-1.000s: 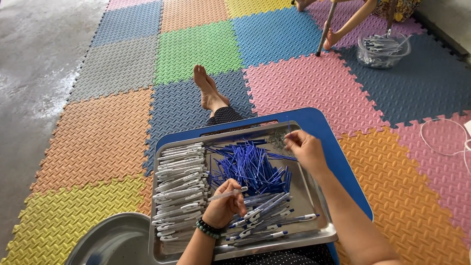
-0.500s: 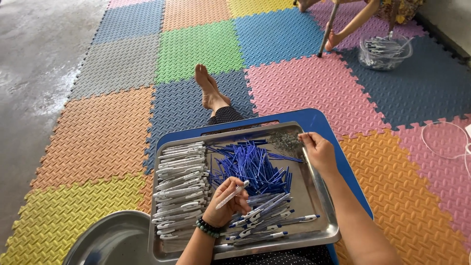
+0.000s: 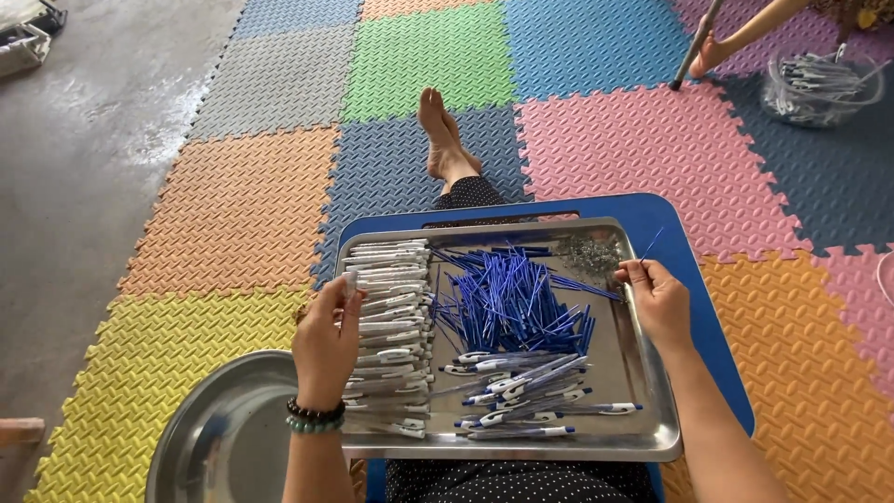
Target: Assembling pens by inserting ink refills into pen bodies and organizing them on a tray.
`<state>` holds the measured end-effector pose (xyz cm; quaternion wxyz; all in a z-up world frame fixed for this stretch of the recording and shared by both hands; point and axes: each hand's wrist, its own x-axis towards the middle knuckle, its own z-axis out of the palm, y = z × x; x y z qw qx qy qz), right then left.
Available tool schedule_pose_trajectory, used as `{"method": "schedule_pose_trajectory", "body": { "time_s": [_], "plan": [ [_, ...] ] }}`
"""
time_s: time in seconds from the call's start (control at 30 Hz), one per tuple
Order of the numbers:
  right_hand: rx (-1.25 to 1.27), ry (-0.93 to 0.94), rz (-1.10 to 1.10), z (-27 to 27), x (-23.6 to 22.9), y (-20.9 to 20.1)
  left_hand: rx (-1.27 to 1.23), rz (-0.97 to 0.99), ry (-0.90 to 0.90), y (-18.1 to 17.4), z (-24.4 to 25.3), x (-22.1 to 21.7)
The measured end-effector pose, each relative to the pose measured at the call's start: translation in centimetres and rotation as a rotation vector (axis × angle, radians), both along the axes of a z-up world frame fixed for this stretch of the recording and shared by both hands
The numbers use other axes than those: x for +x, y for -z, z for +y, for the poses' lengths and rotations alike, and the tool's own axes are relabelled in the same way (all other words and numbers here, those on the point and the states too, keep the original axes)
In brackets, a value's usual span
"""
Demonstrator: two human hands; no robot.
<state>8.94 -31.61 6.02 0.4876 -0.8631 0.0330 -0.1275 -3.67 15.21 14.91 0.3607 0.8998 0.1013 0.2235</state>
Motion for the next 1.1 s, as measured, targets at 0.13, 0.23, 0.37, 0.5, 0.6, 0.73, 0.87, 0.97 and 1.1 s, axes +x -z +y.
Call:
{"method": "schedule_pose_trajectory", "body": {
  "time_s": [0.13, 0.23, 0.37, 0.5, 0.6, 0.73, 0.87, 0.97, 1.1],
  "plan": [
    [-0.005, -0.008, -0.010, 0.1, -0.2, -0.4, 0.565, -0.003, 0.021, 4.7, 2.9, 3.5],
    [-0.024, -0.011, -0.013, 0.1, -0.1, 0.0, 0.587, -0.034, 0.106, 9.0, 3.1, 5.9],
    [-0.019, -0.004, -0.024, -0.1, 0.3, 0.3, 0.663, 0.113, 0.064, 13.2, 2.9, 6.3],
    [-0.028, 0.004, -0.003, -0.2, 0.1, 0.5, 0.569, 0.299, 0.063, 11.2, 1.0, 4.8],
    [-0.026, 0.013, -0.002, -0.1, 0.3, 0.3, 0.611, 0.127, 0.063, 12.2, -0.3, 5.5],
    [-0.040, 0.004, -0.032, -0.2, 0.7, 0.3, 0.275, -0.114, 0.380, 5.6, -8.5, 2.8],
    [-0.024, 0.010, -0.025, -0.2, 0.5, 0.0, 0.211, 0.060, 0.743, 6.5, -13.1, 0.1],
    [-0.036, 0.001, -0.044, -0.3, 0.6, 0.3, 0.317, 0.177, 0.848, 6.9, -14.9, -1.3],
    [-0.049, -0.005, -0.045, -0.2, 0.6, 0.4, 0.286, 0.273, 0.784, 7.0, -15.1, -2.3]
  ]
}}
